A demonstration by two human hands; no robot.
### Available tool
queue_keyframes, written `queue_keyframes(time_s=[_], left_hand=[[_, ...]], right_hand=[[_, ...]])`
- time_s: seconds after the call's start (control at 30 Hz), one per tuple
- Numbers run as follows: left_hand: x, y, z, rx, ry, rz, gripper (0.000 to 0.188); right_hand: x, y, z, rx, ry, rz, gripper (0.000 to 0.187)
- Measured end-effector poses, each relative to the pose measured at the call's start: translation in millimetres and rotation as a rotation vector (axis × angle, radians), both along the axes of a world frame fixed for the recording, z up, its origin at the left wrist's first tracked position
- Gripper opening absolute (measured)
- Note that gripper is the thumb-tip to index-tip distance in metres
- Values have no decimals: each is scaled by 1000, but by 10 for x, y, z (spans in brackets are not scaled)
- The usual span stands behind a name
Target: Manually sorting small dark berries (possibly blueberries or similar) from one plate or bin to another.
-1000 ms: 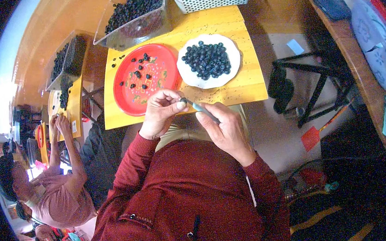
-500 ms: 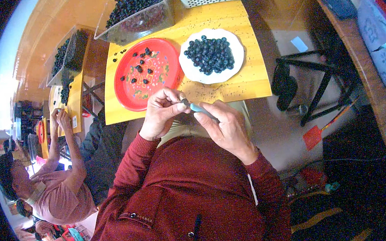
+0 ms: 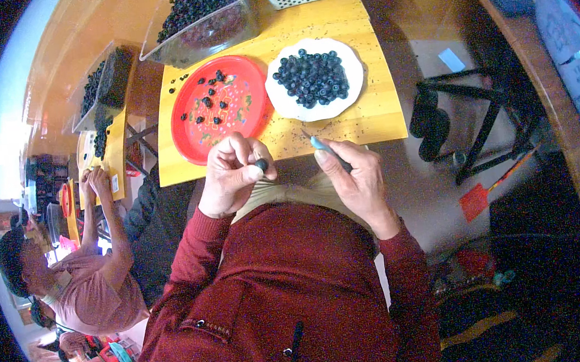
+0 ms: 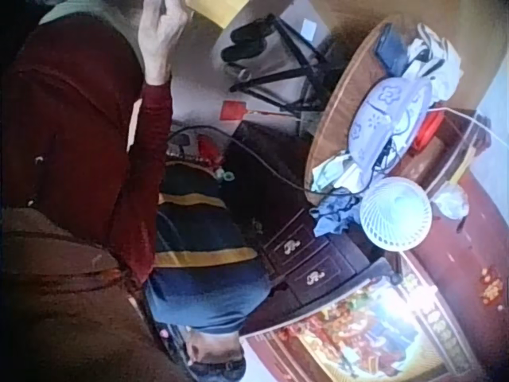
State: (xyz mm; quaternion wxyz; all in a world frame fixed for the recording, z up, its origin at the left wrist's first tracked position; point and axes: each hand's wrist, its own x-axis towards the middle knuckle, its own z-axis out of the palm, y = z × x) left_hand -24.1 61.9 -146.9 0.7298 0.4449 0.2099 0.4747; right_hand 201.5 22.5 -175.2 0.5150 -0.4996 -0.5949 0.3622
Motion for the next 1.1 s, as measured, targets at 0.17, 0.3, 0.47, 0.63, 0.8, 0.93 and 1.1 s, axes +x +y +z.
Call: queue_keyframes(time_s=[0.17, 0.3, 0.47, 0.63, 0.8, 0.93, 1.1], left_hand=[[34, -24, -63, -39, 64, 58, 27], [49, -40, -88, -43, 68, 42, 27], [45, -42, -153, 60, 107, 27, 24], [33, -80, -135, 86, 194, 70, 26], [-1, -76, -111, 42, 116, 12, 27], [-56, -46, -162, 2, 96, 23, 27], [-39, -61, -161, 1, 132, 89, 29]], right_hand=[[-60, -27, 128, -13, 25, 66, 33], [-162, -20, 119, 59, 74, 101, 32], [-228, 8, 143, 3, 148, 212, 27], [-246, 40, 172, -117, 214, 263, 27], [-233, 52, 57, -98, 271, 175, 23], [-214, -14, 198, 29, 97, 183, 21], [-227, -66, 202, 104, 38, 212, 24]])
